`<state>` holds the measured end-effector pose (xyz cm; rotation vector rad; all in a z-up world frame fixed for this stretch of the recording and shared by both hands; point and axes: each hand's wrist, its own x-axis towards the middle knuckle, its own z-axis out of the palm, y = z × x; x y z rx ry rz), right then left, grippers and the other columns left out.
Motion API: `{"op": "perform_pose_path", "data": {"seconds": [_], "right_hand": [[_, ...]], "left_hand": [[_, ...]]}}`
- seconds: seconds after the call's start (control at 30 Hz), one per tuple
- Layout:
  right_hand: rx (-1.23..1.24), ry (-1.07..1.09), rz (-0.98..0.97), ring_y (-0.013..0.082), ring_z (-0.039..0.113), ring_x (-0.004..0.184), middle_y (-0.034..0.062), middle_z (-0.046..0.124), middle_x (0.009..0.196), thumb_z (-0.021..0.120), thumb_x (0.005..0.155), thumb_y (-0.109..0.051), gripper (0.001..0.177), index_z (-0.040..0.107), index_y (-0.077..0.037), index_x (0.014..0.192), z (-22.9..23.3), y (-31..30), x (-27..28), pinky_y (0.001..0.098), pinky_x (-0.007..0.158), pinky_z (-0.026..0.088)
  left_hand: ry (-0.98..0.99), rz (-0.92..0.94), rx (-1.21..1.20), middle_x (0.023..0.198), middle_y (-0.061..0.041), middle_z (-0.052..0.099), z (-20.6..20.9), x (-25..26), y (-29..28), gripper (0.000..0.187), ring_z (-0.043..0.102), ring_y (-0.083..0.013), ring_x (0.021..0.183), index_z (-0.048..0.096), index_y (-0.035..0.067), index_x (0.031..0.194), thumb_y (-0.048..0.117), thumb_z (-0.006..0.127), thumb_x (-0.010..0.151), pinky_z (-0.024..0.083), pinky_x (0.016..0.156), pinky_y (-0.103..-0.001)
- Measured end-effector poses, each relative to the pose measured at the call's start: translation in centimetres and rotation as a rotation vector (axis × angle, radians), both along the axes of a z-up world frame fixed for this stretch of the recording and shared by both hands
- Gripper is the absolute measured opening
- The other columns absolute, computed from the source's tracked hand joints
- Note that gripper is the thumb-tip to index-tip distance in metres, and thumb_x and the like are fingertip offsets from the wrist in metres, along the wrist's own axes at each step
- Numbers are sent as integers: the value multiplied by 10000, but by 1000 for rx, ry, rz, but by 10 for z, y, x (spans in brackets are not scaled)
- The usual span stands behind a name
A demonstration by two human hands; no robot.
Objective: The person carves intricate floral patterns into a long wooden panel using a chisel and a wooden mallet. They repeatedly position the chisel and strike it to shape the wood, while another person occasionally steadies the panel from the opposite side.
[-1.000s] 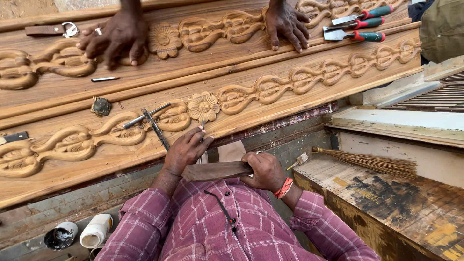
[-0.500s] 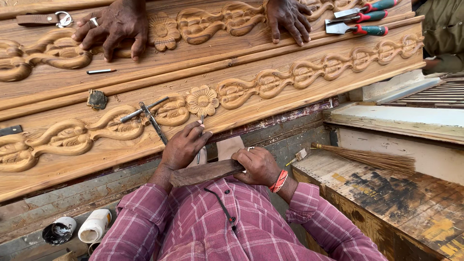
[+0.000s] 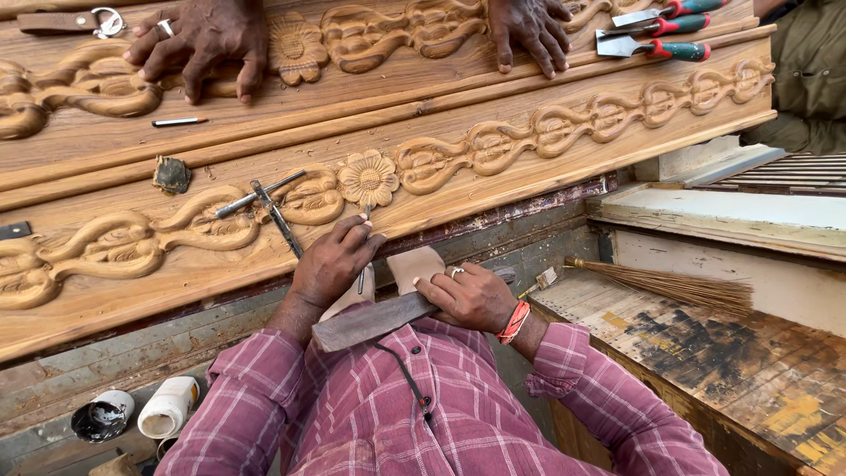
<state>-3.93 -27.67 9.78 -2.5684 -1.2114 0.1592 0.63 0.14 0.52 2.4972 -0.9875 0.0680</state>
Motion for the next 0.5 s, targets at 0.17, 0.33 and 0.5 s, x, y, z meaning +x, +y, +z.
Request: {"op": "perform_pose_path", "data": {"seconds": [0.17,0.33,0.5], "right_hand": [[4,-16,-1,174,659,739,40,695,978,811,822,-421,603,628,-58,1268,-5,-9,-4,348,696,536],[1,42,-67,197,656,733,56,674,921,805,825,-404,647,606,-26,1311,-14,-16,-4,357,662,530],[2,-43,-26,188,671,846,33,675,978,762,845,-254,561,607,-74,1353,-24,-18,-8,352,749,546]], "left_hand": [[22,-9,64,1177,-41,614,-2,-1,-5,401,576,-213,1247,703,150,1257,118,681,857,595,918,-316],[-44,-35,62,1225,-54,620,-9,3,-8,402,567,-234,1252,685,148,1285,117,668,885,604,913,-318],[-9,-50,102,1211,-63,613,-12,2,-8,406,576,-233,1269,674,132,1306,118,663,901,605,908,-331]]}}
